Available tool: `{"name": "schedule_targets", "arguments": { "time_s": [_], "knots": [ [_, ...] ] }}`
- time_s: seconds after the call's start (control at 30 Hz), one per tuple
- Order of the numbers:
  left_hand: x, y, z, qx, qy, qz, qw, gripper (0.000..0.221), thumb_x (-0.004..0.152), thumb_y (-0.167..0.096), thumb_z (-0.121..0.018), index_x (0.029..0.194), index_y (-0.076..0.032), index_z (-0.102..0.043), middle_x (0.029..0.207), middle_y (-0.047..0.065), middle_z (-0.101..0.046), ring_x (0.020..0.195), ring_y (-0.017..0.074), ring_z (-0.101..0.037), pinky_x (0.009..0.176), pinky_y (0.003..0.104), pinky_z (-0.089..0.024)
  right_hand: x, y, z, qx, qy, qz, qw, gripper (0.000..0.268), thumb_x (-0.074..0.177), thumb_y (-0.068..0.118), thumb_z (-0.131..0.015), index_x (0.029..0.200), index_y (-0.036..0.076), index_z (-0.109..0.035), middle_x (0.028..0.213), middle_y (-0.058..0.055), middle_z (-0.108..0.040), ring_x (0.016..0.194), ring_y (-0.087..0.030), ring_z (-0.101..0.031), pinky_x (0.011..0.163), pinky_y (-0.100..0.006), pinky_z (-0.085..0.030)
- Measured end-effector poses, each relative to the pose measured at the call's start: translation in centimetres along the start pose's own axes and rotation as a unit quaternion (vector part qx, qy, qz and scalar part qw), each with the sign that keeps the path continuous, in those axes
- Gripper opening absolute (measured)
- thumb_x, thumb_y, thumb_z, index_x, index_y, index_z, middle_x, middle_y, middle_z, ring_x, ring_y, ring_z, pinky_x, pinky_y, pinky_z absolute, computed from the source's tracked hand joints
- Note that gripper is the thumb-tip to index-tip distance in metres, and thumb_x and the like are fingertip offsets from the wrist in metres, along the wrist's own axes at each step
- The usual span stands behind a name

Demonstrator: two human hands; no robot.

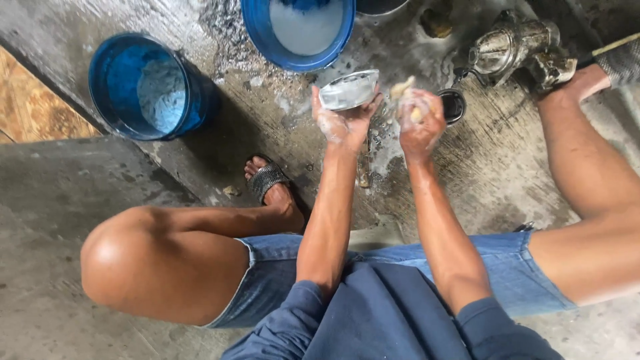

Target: Scrubbing a small metal engine component with a brush and sponge using soapy water.

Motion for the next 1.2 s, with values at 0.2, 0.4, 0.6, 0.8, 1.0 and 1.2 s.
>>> {"name": "schedule_targets", "arguments": {
  "time_s": [0.2,0.4,0.6,0.8,1.0,1.2],
  "knots": [
    [2.5,0.5,3.3,0.008,0.031,-0.033,0.999,0.076,0.096,-0.07,-0.055,0.141,-0.009,-0.05,0.135,0.019,-0.058,0.118,0.0414,-0.061,0.105,0.058,-0.047,5.2,8.8,-2.3,0.072,0.003,0.017,0.997,0.013,0.082,-0.004,-0.077,0.094,0.0,-0.077,0.11,-0.019,-0.067,0.091,-0.031,-0.069,0.077,-0.038,-0.061],
    [-1.2,-0.2,-1.0,-0.022,0.016,0.012,1.0,0.087,0.091,-0.073,-0.059,0.15,-0.011,-0.04,0.141,0.021,-0.052,0.128,0.0429,-0.053,0.116,0.063,-0.034,0.3,1.4,-2.1,0.071,0.011,-0.022,0.997,0.015,0.085,-0.001,-0.075,0.099,-0.001,-0.08,0.104,-0.024,-0.069,0.091,-0.038,-0.071,0.079,-0.043,-0.059],
    [-3.5,-0.1,-3.9,0.023,0.041,0.005,0.999,0.094,0.092,-0.071,-0.051,0.155,-0.005,-0.028,0.142,0.026,-0.045,0.119,0.041,-0.054,0.1,0.052,-0.039,4.2,5.4,-0.2,-0.009,-0.035,-0.134,0.99,0.013,0.093,0.001,-0.066,0.104,-0.001,-0.071,0.103,-0.017,-0.067,0.092,-0.028,-0.068,0.08,-0.037,-0.057],
    [-3.2,1.1,-3.8,0.03,0.11,-0.03,0.993,0.072,0.104,-0.064,-0.044,0.134,0.002,-0.049,0.122,0.02,-0.058,0.11,0.0281,-0.058,0.099,0.042,-0.049,6.5,8.5,-1.7,0.071,0.016,0.01,0.997,0.027,0.083,-0.011,-0.075,0.105,0.003,-0.068,0.121,-0.013,-0.061,0.087,-0.019,-0.065,0.061,-0.027,-0.061],
    [-4.5,0.4,-4.8,0.108,0.018,-0.095,0.989,0.072,0.098,-0.062,-0.044,0.138,-0.002,-0.047,0.128,0.02,-0.054,0.114,0.0298,-0.053,0.099,0.045,-0.044,7.2,8.8,-0.6,0.047,0.03,-0.033,0.998,0.03,0.084,-0.003,-0.073,0.114,0.004,-0.07,0.119,-0.014,-0.065,0.09,-0.021,-0.064,0.072,-0.033,-0.058],
    [-3.6,0.6,-3.6,0.094,0.053,-0.092,0.99,0.084,0.099,-0.065,-0.046,0.145,0.004,-0.038,0.131,0.026,-0.052,0.107,0.0337,-0.059,0.077,0.039,-0.057,5.9,4.4,1.3,-0.046,0.002,-0.136,0.99,0.01,0.09,-0.003,-0.072,0.1,-0.004,-0.07,0.094,-0.02,-0.073,0.074,-0.022,-0.069,0.058,-0.029,-0.06]
  ]
}}
Point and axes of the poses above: each hand's wrist, its own x-axis towards the middle knuckle, its own z-axis out of the back of the hand, y = z × x, the point moved 2 cm from there along x, towards the middle knuckle
